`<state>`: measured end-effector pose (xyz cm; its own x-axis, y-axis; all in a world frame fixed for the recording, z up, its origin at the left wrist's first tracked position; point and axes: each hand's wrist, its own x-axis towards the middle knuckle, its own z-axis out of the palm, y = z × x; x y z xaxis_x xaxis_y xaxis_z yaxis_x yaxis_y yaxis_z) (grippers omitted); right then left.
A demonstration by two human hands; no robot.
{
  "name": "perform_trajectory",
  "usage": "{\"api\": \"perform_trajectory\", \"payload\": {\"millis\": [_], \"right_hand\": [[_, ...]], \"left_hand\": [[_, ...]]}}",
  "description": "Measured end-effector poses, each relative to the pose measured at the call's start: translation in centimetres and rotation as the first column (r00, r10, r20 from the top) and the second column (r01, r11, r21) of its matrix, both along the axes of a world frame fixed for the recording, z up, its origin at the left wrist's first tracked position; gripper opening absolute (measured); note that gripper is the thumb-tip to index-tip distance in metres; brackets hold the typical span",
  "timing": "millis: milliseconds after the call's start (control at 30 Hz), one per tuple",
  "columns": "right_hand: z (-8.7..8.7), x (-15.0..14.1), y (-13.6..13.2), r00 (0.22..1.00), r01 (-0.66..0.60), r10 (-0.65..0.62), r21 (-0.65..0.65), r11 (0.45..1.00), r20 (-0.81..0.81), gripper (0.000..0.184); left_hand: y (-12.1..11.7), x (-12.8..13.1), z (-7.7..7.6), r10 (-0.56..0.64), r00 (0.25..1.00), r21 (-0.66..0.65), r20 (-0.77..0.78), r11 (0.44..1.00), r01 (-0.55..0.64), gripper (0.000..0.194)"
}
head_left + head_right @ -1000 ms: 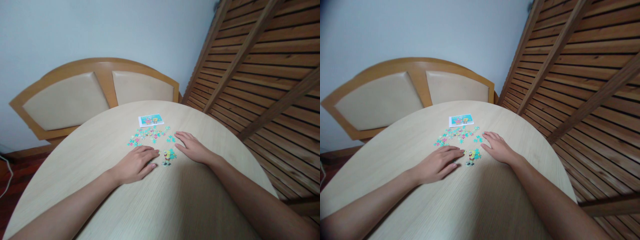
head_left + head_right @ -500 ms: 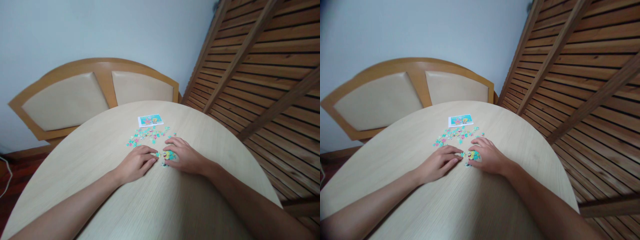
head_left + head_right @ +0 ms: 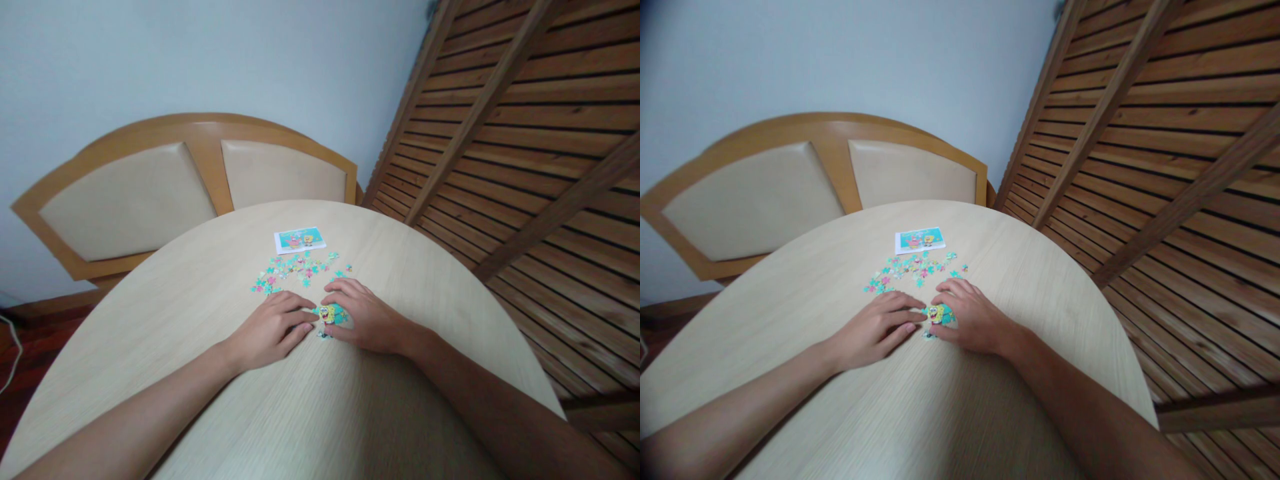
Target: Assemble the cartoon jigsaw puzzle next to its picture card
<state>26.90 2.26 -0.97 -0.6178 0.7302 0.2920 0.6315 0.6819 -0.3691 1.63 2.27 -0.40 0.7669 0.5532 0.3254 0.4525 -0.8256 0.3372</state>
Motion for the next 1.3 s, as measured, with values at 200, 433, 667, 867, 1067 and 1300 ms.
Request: {"api": "perform_trajectory", "payload": {"millis": [200,433,667,867,1067,1300], "right_hand": [[0.1,-0.1,0.0,1.000,0.013,-0.013,-0.023,1.000,-0.006,0.036],[0.4,-0.1,-0.1,0.998,-0.059,0.059,-0.005,0.998,-0.018,0.028],[0.1,0.2,0.2,0.998,-0.057,0.057,0.011,0.998,-0.010,0.026],[0.1,0.7,0.5,0.999,-0.034,0.034,-0.016,0.999,0.004,0.029],[0.2,1.1,0.8,0.999,-0.046,0.047,-0.033,0.998,0.004,0.030],[-0.1,1.4,1.4,0.999,-0.007,0.009,-0.042,0.999,0.042,0.041]], "left_hand": [[-0.1,0.0,0.2,-0.012,1.000,-0.008,-0.013,1.000,0.012,0.027],[0.0,0.0,0.3,-0.022,0.999,-0.018,-0.035,1.000,0.022,0.026],[0.1,-0.2,-0.6,0.109,0.993,0.034,-0.033,0.994,-0.108,0.025],[1.4,-1.4,-1.5,0.308,0.951,0.093,0.010,0.947,-0.308,0.027],[3.7,-3.3,-2.1,0.445,0.893,0.124,0.068,0.884,-0.450,0.025],[4.0,-3.2,-2.0,0.475,0.875,0.100,0.096,0.870,-0.484,0.024]]}}
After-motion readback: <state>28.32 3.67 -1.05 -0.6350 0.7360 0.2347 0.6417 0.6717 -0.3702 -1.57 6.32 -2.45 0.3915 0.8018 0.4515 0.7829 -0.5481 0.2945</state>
